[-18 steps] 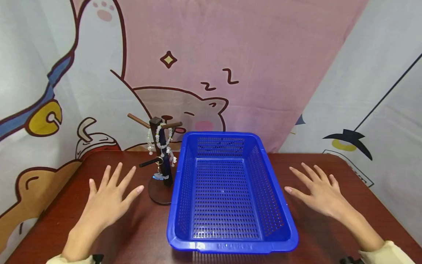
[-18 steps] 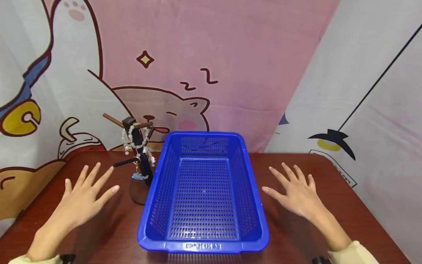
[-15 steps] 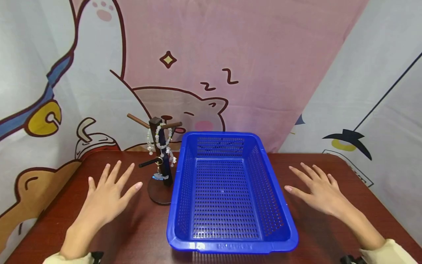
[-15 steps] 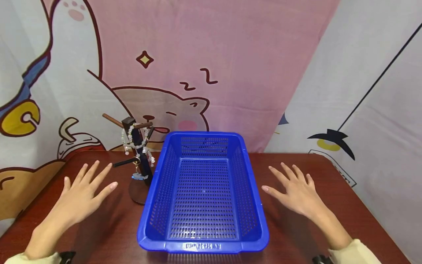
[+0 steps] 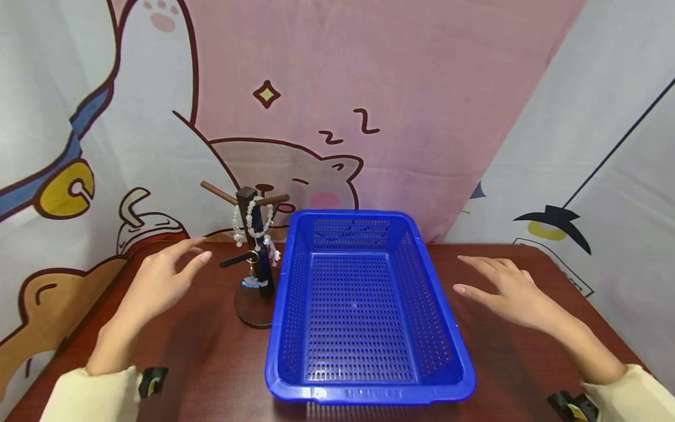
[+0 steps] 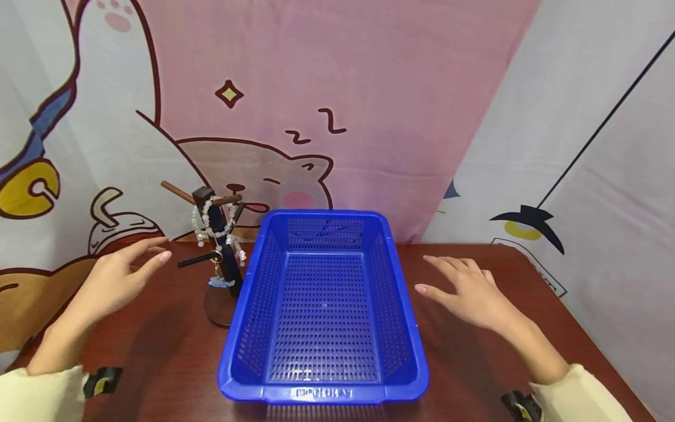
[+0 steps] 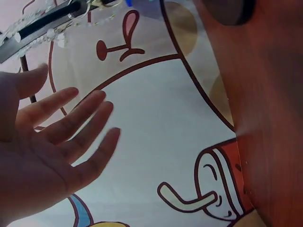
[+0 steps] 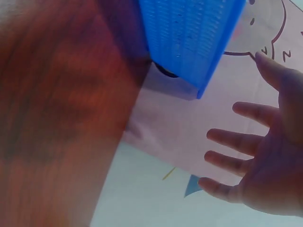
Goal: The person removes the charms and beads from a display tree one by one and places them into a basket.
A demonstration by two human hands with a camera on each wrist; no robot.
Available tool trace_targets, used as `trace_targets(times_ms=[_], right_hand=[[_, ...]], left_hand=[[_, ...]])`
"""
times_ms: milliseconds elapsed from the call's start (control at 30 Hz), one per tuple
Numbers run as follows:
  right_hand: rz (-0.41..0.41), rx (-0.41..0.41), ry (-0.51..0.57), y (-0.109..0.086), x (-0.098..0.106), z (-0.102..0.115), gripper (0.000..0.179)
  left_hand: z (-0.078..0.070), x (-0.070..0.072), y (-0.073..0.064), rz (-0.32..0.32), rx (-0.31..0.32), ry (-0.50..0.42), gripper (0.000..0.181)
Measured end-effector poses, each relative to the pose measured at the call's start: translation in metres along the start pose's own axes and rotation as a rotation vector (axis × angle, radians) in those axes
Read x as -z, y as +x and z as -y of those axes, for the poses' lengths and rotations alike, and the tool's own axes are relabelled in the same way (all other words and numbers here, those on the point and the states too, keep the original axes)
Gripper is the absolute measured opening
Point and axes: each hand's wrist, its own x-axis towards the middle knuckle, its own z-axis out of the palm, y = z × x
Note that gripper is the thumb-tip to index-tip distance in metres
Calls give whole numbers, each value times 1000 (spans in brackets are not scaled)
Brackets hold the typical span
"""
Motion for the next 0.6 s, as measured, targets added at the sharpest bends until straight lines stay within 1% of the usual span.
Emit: trace_targets(times_ms=[100, 200, 333, 400, 533, 600], right_hand=[[-2, 21, 27, 3, 4, 7, 58], [-2, 60, 47, 6, 7, 14, 56], [-10, 117, 48, 7, 9, 22, 52], [-16, 141, 40, 8, 9, 26, 51], [-12, 175, 24, 10, 9, 31, 50], [-9, 194, 21, 12, 10, 34, 49]], left_hand=[[-3, 3, 9, -58, -3, -55, 36], [-6, 7, 19, -81, 13, -105, 35], [-10, 13, 32, -68, 48, -170, 38], [-12, 16, 39, -73, 65, -209, 40], [-16, 21, 53, -95, 133, -299, 45], [-19, 24, 59, -108, 166, -324, 49]])
